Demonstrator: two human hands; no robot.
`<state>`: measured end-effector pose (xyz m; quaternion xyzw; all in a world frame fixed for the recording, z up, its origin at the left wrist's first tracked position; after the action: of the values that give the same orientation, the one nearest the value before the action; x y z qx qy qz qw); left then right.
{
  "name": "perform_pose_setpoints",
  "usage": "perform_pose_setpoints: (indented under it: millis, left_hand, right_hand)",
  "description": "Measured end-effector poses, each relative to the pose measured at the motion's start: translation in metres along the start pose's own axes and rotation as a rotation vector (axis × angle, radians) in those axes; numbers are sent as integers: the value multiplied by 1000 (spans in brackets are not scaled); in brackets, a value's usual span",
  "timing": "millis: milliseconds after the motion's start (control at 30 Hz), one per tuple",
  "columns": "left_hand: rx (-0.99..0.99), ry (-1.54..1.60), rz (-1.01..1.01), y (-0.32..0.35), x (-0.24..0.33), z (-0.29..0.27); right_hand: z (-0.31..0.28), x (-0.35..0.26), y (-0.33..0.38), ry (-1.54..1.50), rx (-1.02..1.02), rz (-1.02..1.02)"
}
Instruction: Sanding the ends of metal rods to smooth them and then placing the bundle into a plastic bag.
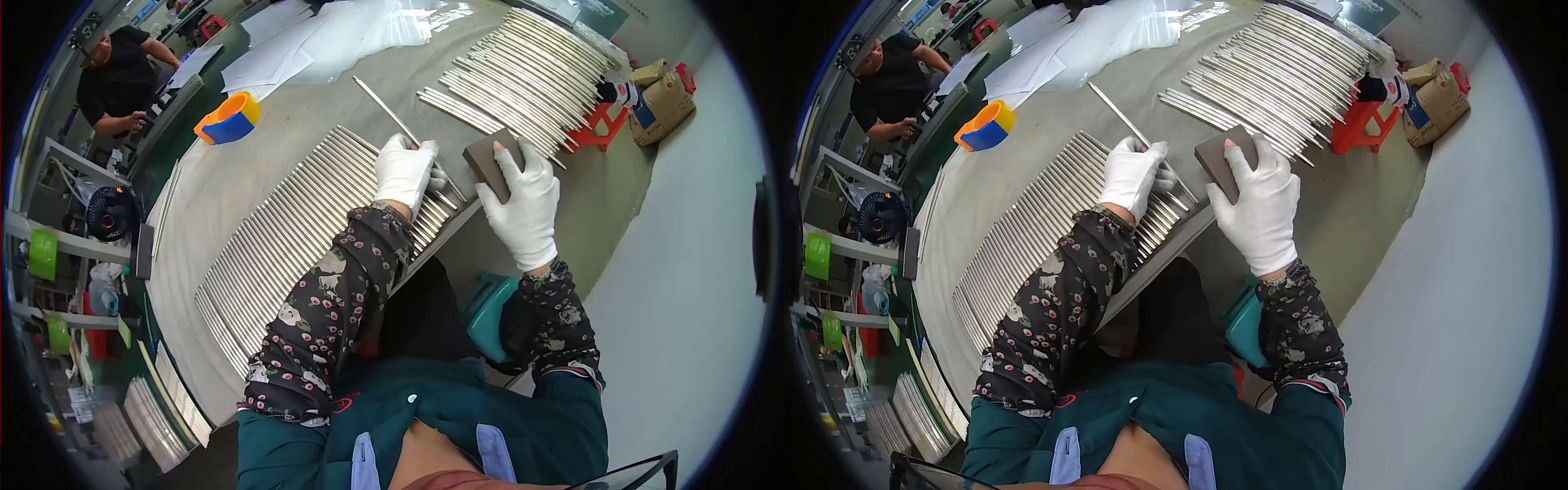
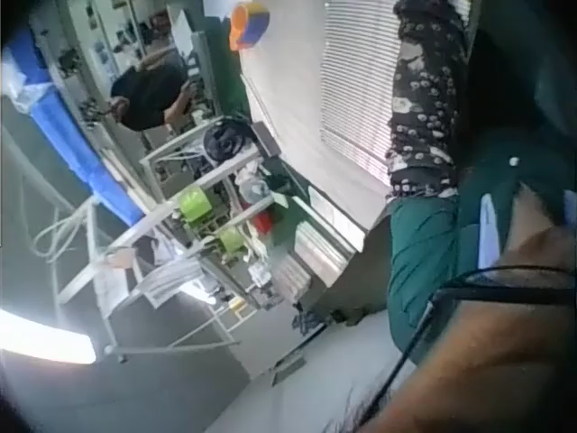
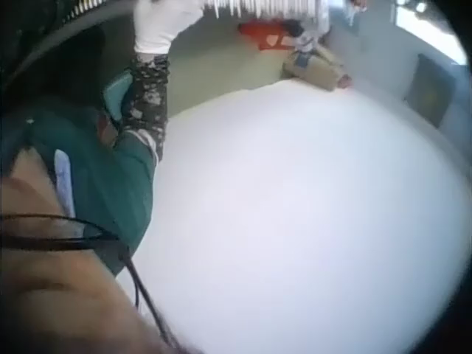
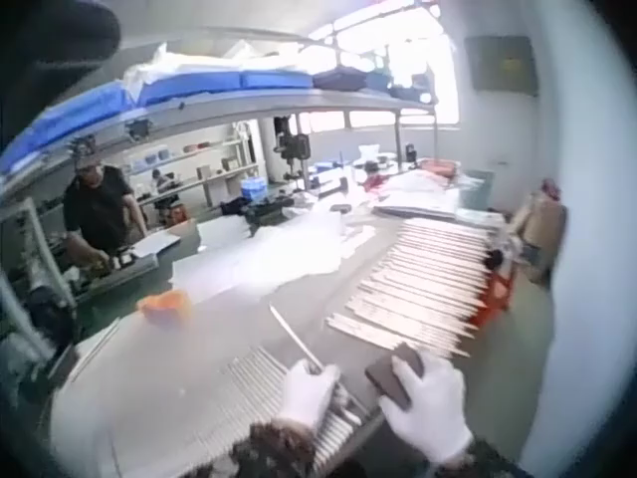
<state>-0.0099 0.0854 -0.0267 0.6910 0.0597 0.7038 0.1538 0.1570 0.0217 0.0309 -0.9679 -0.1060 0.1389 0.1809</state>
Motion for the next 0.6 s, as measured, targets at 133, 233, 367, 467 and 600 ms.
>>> perform_pose_setpoints:
  millis: [133,233,367,467,600]
  left_hand:
    - [9,127,-105,17,4,-25]
    - [3,161,-123,25,6,-40]
    - [-119,255,-177,31,8,-49]
    - [-159,285,-209,37,13,-57]
    - [-176,-79,-174,60,26,-84]
  right_hand:
    - [-3,-38,-18,-4,-16,-80]
    - [-1,-60,-23,-33,-54,-123]
    - [-1,-83,-31,-46,-107,-138]
    - [5,-98,-39,13,-167,-146]
    - [21,-103,-33,0,-269,-120]
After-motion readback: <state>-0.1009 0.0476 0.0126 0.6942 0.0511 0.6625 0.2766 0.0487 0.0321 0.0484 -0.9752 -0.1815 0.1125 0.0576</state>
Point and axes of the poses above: each hand's wrist, its own y-axis away from the middle knuckle, its own z-axis out of the palm, x = y × z, the point moved 9 cm from there along -y, towards the middle knuckle, and after that the axes turned 14 degrees about -x, right-handed, at the moved point
